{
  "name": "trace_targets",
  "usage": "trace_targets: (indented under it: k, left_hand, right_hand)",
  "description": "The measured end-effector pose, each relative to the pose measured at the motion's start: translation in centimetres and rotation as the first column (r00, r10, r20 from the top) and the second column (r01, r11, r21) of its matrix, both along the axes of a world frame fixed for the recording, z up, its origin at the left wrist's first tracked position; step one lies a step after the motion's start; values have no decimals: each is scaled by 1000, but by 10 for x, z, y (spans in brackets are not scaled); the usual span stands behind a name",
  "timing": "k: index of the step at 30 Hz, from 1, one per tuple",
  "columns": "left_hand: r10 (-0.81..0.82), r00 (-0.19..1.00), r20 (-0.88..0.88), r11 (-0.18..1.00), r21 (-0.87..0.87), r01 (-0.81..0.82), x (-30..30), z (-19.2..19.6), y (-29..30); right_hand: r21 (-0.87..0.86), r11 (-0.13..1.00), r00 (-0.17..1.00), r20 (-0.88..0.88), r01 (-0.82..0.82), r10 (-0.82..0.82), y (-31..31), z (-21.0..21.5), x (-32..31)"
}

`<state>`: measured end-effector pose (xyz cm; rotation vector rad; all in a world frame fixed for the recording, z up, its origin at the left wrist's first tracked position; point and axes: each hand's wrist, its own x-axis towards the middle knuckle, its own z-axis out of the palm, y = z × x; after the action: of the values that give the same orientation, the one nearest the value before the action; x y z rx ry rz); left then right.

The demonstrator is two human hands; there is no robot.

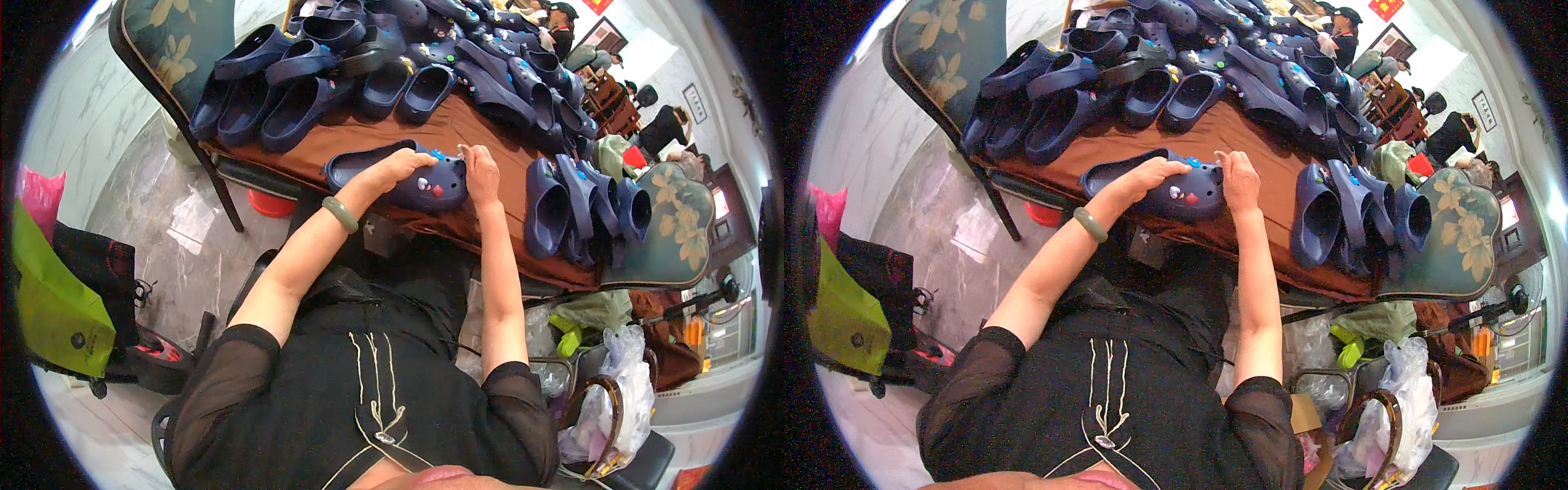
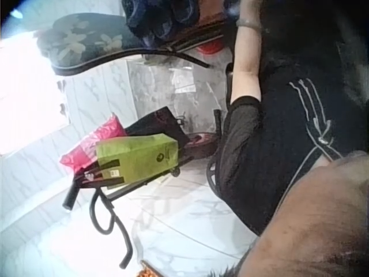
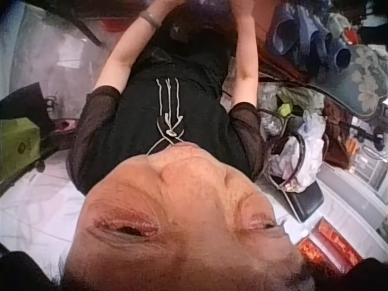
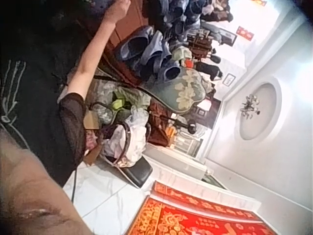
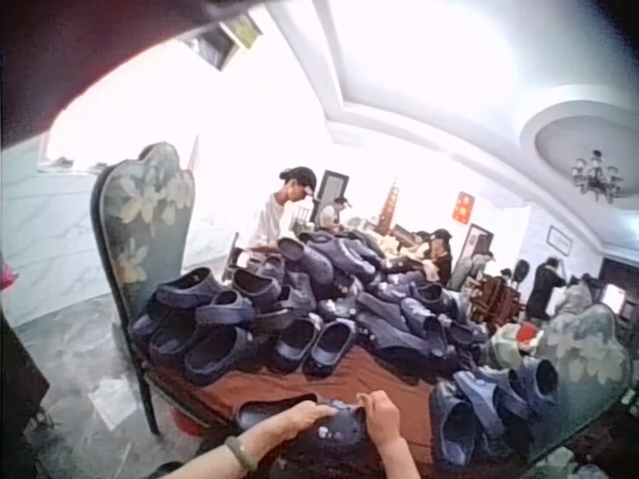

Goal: Attaching decorative charms into the holes of clog-style shoes.

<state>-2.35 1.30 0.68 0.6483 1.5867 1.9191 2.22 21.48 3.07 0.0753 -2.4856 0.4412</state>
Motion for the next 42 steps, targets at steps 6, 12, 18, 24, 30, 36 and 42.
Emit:
trace_targets:
  k: [6, 12, 18, 24, 30, 36, 42]
  left_hand:
    - [-7, 999, 38, 1000, 14, 6, 6, 5, -1]
    - [-9, 997, 83, 999, 36, 7, 10, 10, -5]
    - [-8, 994, 107, 997, 72, 1, 10, 5, -4]
    - [-7, 995, 98, 997, 73, 0, 12, 8, -4]
    - [-12, 996, 86, 997, 81, 5, 12, 9, -5]
    - [14, 998, 60, 997, 69, -18, 10, 9, -5]
    - [1, 998, 64, 997, 72, -5, 7, 6, -4]
  right_hand:
    - [-250, 949, 966, 216, 193, -139, 58, -39, -34]
    - [-46, 978, 963, 190, 205, -193, 52, -22, -26]
    - [-354, 870, 885, 188, -343, 426, -18, 31, -19]
    - [-602, 714, 527, 501, -359, 687, -16, 36, -23]
    - [-631, 661, 475, 473, -406, 742, -16, 40, -16]
    - [-321, 897, 829, 375, -303, 414, -34, 26, -13]
    - [-200, 962, 905, 345, -186, 247, -47, 20, -16]
